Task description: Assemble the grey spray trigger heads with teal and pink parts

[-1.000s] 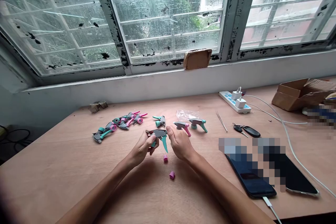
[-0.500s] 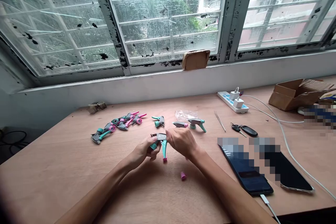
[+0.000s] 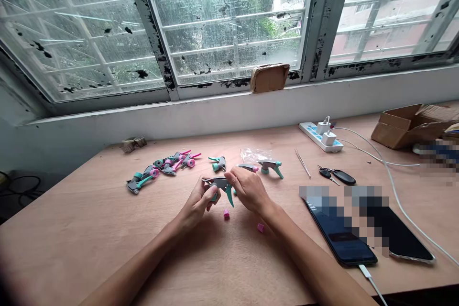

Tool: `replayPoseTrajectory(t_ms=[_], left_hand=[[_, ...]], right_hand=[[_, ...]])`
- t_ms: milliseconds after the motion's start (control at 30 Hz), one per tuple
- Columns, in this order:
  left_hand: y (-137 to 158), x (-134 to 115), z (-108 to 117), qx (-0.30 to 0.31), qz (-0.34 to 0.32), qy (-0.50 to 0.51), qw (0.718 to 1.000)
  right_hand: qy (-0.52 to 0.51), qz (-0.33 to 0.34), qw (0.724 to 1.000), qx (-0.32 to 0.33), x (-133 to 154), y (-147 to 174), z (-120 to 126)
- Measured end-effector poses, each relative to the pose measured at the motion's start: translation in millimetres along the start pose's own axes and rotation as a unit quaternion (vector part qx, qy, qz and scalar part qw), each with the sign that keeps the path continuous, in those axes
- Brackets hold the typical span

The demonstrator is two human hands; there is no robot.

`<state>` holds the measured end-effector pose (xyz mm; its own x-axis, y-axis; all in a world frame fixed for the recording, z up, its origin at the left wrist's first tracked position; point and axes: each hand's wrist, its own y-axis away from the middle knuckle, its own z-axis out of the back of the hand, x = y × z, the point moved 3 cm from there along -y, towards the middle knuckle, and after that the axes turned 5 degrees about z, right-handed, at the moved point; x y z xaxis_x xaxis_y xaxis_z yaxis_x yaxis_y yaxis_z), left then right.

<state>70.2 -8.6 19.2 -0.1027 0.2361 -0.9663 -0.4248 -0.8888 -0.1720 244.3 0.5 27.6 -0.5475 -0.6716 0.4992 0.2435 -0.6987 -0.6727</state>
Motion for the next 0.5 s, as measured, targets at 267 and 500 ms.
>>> replayPoseTrajectory(t_ms=[267,500], left_hand=[[-4,2,-2,-0.01,0.032,0.04,0.999],[-7,9,3,-0.023,0.033,-0.011,0.999]], right_hand=[[-0.086,0.037,0.995,0.031,2,2,-1],[-0.036,0.048,0.997,-0.056,1,-2,14]])
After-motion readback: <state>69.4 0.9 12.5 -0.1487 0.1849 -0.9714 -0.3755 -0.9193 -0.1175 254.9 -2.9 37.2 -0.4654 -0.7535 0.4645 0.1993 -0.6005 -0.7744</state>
